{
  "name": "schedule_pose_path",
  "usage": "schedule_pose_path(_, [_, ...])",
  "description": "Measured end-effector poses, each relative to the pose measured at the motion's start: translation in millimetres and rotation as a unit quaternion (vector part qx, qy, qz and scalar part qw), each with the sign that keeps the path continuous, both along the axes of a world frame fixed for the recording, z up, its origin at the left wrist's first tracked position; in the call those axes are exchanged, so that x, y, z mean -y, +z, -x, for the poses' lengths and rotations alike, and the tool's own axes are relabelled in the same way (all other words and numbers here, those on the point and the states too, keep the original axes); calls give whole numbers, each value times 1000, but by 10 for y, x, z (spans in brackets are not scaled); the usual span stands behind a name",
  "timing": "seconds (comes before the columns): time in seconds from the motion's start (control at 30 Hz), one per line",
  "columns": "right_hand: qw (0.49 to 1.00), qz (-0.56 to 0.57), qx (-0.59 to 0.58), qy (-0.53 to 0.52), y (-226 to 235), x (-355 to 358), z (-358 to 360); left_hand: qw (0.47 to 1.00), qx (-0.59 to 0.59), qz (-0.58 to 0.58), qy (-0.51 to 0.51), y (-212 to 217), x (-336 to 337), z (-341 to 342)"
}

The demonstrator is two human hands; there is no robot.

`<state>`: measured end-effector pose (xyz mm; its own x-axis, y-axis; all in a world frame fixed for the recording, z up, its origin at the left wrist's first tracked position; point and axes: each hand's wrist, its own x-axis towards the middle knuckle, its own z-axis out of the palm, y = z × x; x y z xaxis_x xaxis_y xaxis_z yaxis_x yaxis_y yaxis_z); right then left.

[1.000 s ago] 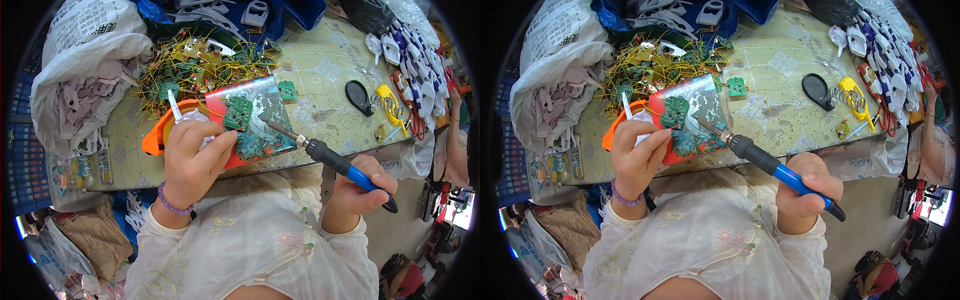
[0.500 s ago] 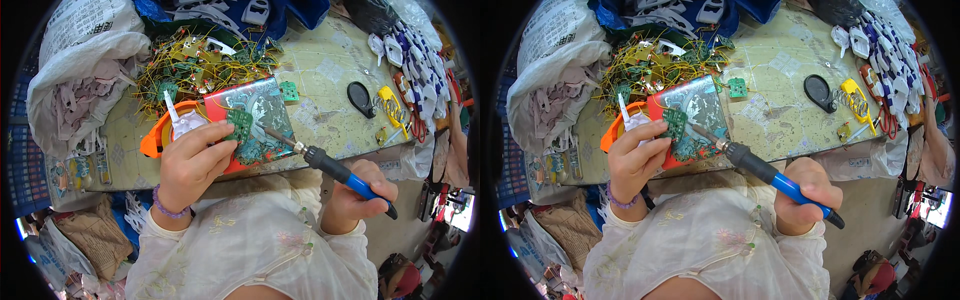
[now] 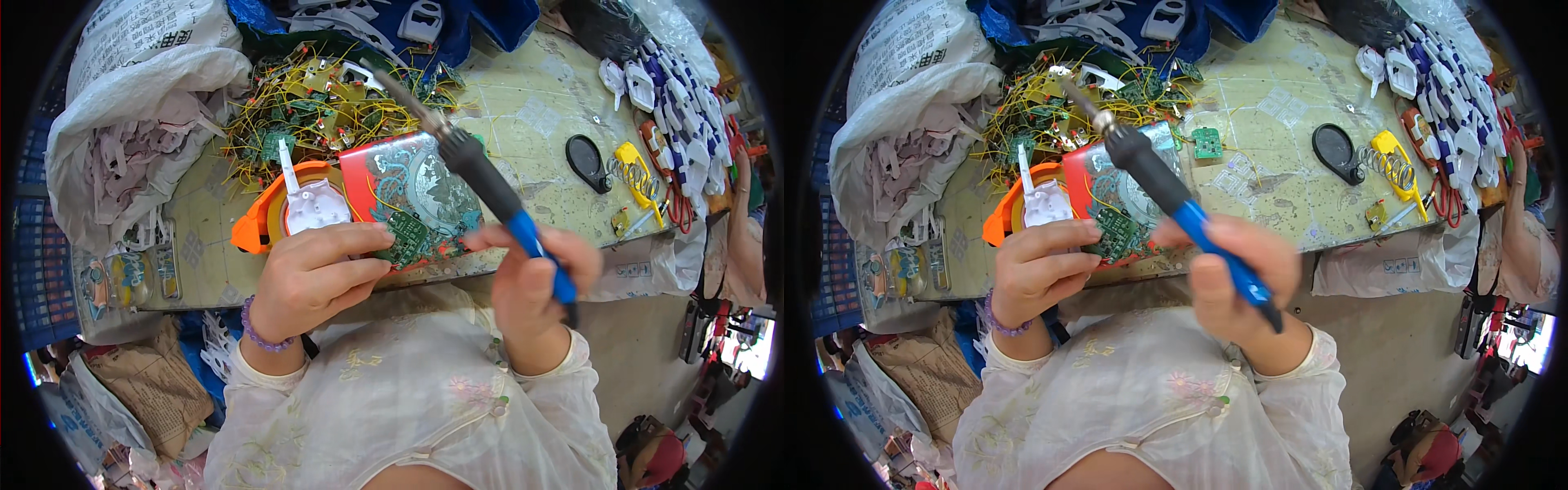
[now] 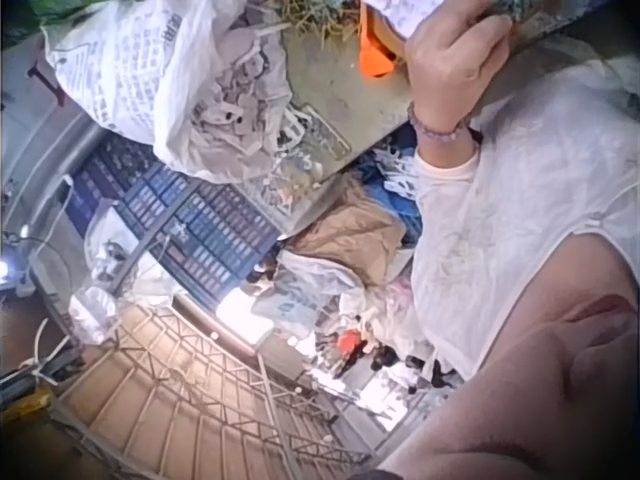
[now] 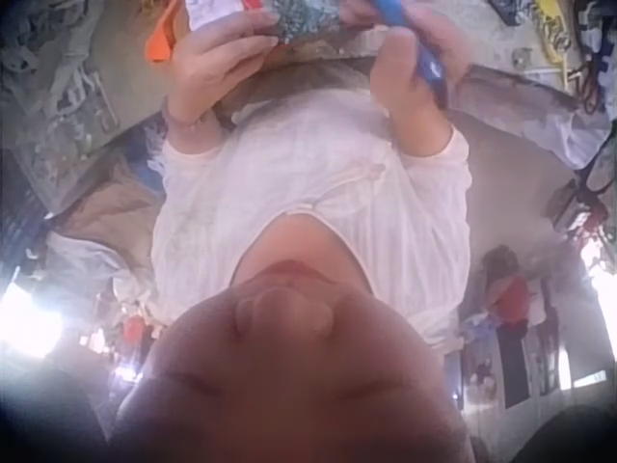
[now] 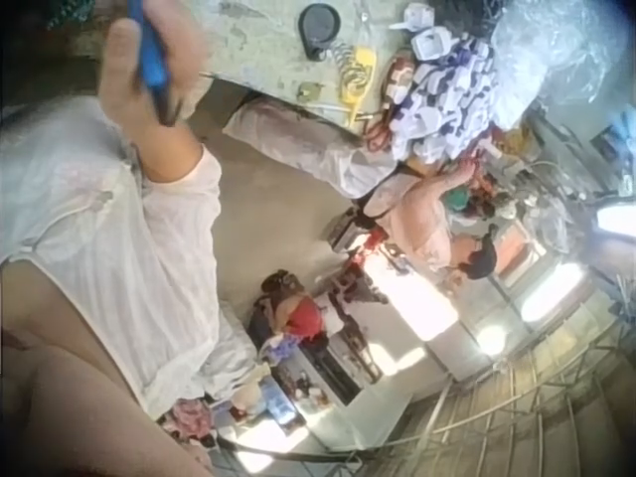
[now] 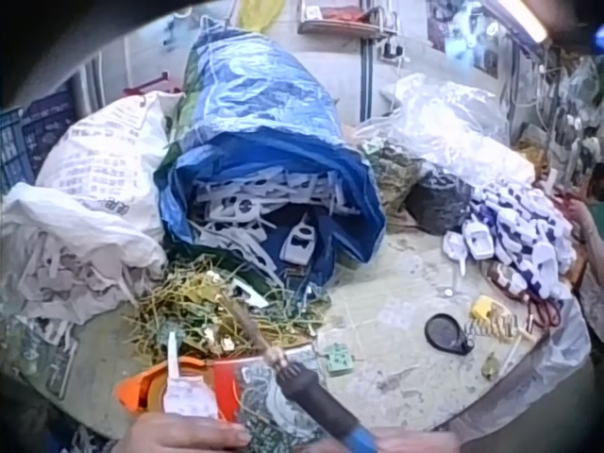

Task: Soldering small electronic components and wires onto circuit boards for a toy.

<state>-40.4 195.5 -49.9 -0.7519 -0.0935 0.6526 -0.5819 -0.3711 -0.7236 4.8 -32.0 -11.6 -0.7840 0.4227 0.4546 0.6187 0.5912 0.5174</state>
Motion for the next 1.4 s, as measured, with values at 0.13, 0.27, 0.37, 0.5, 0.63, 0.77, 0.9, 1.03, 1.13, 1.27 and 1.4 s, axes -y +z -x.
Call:
schedule_pose_path(0.13, [946,-275,-168,-29,45,156,97,1000,-6,-10,5,-32,0,-4])
schedule_pose_path(0.27, [907,-357,-213,-69,65,182,43,999,-38,-9,33,-50,-33,-30])
schedule_pose_path(0.37, [903,-367,-212,-71,53,175,16,989,-102,-4,109,-48,-68,-133])
schedule_pose_path(0.5, [900,-379,-205,-65,35,188,-5,981,-141,43,128,-80,-6,-242])
schedule_pose_path(0.63, [897,-387,-205,-62,46,209,-28,979,-142,77,122,-79,-1,-307])
schedule_pose_path(0.77, [896,-390,-205,-66,35,222,-33,984,-122,63,109,-115,-85,-283])
schedule_pose_path(0.9, [901,-381,-196,-62,9,210,-27,980,-107,62,155,-109,-107,-254])
schedule_pose_path(1.03, [905,-372,-195,-60,-1,200,-25,979,-86,31,181,-126,-125,-229])
schedule_pose_path(1.13, [906,-370,-195,-59,-3,202,-18,980,-87,1,180,-145,-135,-199])
schedule_pose_path(1.27, [909,-362,-197,-59,-7,203,-12,980,-80,-7,180,-147,-145,-191])
schedule_pose_path(1.4, [910,-361,-197,-59,-13,204,-10,978,-44,-40,201,-146,-186,-216])
